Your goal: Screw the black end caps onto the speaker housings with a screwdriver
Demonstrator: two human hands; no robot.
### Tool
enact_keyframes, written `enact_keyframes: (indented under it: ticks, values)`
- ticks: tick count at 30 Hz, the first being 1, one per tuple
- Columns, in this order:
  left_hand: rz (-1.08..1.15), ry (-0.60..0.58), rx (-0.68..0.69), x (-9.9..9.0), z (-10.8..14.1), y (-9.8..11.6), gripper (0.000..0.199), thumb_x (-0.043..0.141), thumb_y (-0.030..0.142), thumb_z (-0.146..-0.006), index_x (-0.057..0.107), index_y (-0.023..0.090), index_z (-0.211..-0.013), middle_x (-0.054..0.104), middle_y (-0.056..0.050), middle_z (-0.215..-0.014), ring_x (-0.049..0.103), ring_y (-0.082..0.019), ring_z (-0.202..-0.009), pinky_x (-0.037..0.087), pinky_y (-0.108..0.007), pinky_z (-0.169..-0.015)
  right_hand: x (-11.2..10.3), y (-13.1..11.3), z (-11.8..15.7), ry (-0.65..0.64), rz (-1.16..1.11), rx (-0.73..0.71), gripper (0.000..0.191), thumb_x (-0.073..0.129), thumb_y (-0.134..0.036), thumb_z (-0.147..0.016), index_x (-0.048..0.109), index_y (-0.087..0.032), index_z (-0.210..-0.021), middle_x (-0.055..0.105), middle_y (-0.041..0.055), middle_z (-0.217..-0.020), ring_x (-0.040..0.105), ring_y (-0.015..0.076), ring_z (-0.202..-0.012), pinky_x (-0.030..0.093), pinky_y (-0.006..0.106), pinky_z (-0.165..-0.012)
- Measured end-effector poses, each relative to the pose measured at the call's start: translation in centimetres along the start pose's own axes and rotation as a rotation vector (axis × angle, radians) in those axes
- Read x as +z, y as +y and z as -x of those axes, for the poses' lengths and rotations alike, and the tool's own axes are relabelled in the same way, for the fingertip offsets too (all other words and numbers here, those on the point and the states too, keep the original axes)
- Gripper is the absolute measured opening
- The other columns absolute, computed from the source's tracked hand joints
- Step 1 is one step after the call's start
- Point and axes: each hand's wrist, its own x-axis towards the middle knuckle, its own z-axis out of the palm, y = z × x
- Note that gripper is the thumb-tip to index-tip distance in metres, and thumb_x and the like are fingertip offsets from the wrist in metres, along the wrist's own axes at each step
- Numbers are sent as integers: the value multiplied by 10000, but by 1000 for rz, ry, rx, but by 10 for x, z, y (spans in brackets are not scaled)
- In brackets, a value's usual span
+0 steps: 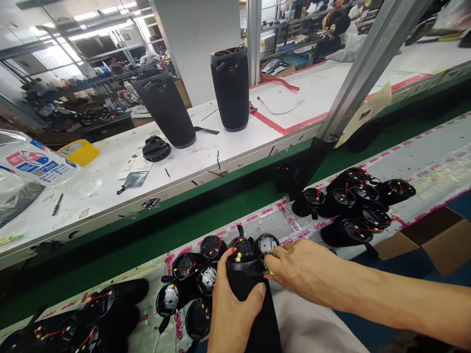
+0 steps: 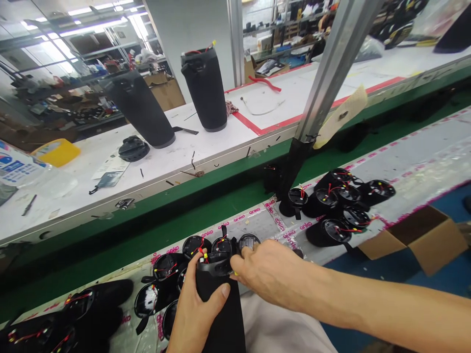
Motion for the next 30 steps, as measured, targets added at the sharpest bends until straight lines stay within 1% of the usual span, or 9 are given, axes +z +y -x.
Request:
enact_keyframes:
  ticks: [4, 8, 11, 13, 15, 17, 21, 25, 30]
  values:
    - [11, -33, 23, -2, -4, -7, 782, 819, 367, -700, 553, 270, -1429, 672, -95, -1467, 525, -389, -1453, 374, -536, -1218, 5, 3, 1, 4, -84, -15, 162, 574, -321, -1060, 536, -216, -943, 668, 8, -763, 630, 186, -601, 158, 362, -506]
    - [201, -151, -14, -7, -13, -18, 833, 855, 467, -713, 546, 256, -1458, 652, -102, -1502, 512, -370, -1471, 331, -503, -1258, 11, 4, -1, -8, -193, 52, 159, 570, -320, -1067, 570, -207, -957, 701, 11, -821, 676, 195, -674, 239, 342, -530]
    - [425, -287, -71, -10, -18, -24, 825, 849, 514, -736, 561, 247, -1461, 692, -114, -1455, 589, -365, -1397, 392, -484, -1218, 11, 6, -4, -4, -355, 62, 148, 540, -325, -1083, 588, -207, -1009, 724, 1, -866, 693, 188, -726, 320, 326, -578]
    - [509, -312, -101, -11, -19, -26, 799, 858, 501, -733, 586, 238, -1437, 727, -120, -1398, 637, -367, -1333, 451, -476, -1160, 7, 8, -5, 9, -481, 93, 167, 487, -322, -1105, 585, -213, -1025, 729, -14, -875, 685, 168, -721, 358, 313, -612]
    - [530, -296, -123, -12, -19, -27, 804, 875, 493, -717, 590, 231, -1422, 749, -126, -1351, 668, -366, -1279, 486, -471, -1109, 2, 11, -6, 13, -510, 159, 204, 456, -330, -1115, 574, -219, -991, 724, -21, -859, 671, 163, -688, 347, 315, -604]
    - [513, -268, -143, -13, -19, -27, 844, 892, 494, -699, 565, 233, -1431, 758, -128, -1325, 687, -366, -1238, 500, -472, -1076, -2, 10, -7, 4, -441, 195, 223, 475, -344, -1109, 554, -222, -939, 715, -20, -829, 659, 173, -657, 300, 332, -573]
    - [372, -206, -76, -15, -20, -24, 844, 905, 515, -669, 575, 232, -1393, 759, -119, -1311, 665, -369, -1268, 439, -476, -1133, -4, 3, -6, -5, -259, 105, 186, 533, -366, -1088, 547, -233, -959, 697, -14, -817, 667, 202, -659, 245, 359, -540]
    - [174, -133, -10, -15, -20, -18, 801, 882, 538, -669, 590, 225, -1346, 743, -104, -1322, 635, -355, -1286, 400, -473, -1149, -2, -2, -6, 21, -139, 42, 168, 567, -368, -1072, 534, -236, -972, 672, -12, -815, 669, 211, -658, 261, 371, -527]
    - [134, -130, 10, -13, -17, -15, 817, 865, 536, -674, 562, 216, -1361, 732, -108, -1329, 646, -343, -1245, 413, -483, -1124, 2, -2, -7, 78, -99, 16, 196, 615, -371, -1046, 513, -237, -945, 652, -25, -787, 661, 200, -648, 278, 371, -523]
